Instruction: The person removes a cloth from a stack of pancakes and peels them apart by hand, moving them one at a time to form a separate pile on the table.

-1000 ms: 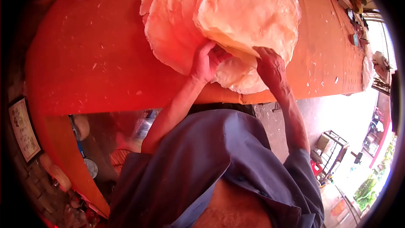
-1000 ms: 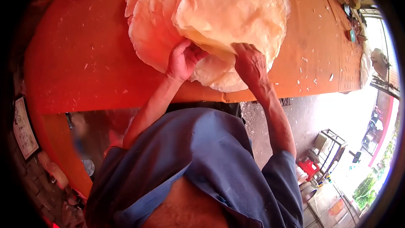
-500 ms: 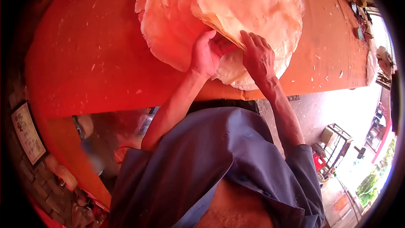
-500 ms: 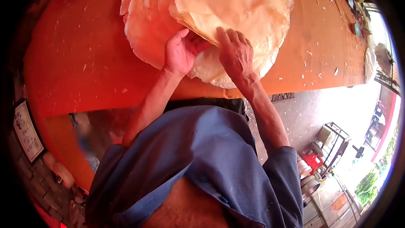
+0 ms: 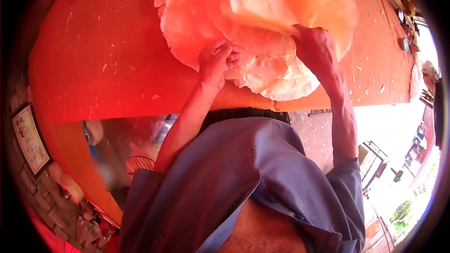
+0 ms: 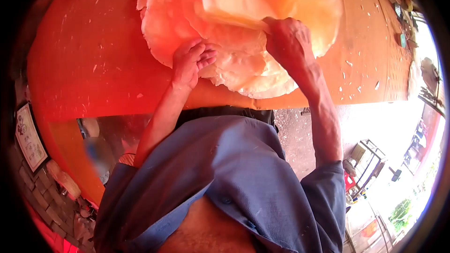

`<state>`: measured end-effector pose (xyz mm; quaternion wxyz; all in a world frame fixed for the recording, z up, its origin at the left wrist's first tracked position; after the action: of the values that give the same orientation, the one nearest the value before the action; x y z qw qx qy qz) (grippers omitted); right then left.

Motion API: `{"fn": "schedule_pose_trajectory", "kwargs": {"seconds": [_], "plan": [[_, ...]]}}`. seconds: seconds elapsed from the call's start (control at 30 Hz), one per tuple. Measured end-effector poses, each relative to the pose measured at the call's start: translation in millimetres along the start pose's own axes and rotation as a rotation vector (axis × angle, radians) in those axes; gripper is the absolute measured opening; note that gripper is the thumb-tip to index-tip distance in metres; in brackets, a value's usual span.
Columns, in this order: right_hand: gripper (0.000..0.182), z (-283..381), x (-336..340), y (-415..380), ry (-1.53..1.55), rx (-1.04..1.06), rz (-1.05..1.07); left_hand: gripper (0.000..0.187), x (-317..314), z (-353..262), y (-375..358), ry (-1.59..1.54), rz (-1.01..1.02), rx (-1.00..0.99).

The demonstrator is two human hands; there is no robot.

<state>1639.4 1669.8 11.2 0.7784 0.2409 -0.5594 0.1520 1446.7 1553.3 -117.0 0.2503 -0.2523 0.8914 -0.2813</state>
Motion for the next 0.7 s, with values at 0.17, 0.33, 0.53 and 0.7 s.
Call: {"fn": "schedule_pose_trajectory", "kwargs": {"seconds": [0.17,0.33,0.53,0.7], "plan": [[0.019,-53,64,52,-0.261,0.222,-0.196,0.017,-6,11,13,-0.047,0.027,0.109],[0.015,33,144,38,-0.342,0.025,-0.452,0.014,-25,5,14,-0.006,0.043,0.120],[0.031,15,-66,2,0.046,0.127,-0.044,0.012,-39,8,6,-0.108,0.147,0.219],[0.036,14,-44,-6,0.060,0.119,-0.241,0.017,-41,10,9,-0.194,0.218,0.247]]}}
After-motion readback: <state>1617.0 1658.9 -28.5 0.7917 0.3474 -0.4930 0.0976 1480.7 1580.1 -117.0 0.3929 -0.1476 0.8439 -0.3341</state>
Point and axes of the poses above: each hand's wrist, its own y-axis towards the middle knuckle, its own x-axis out of the back of the hand, z = x × y, the point moved 6 cm from there along y, towards the middle knuckle, and after that the axes turned 10 degrees about -z, right-handed, at the moved point
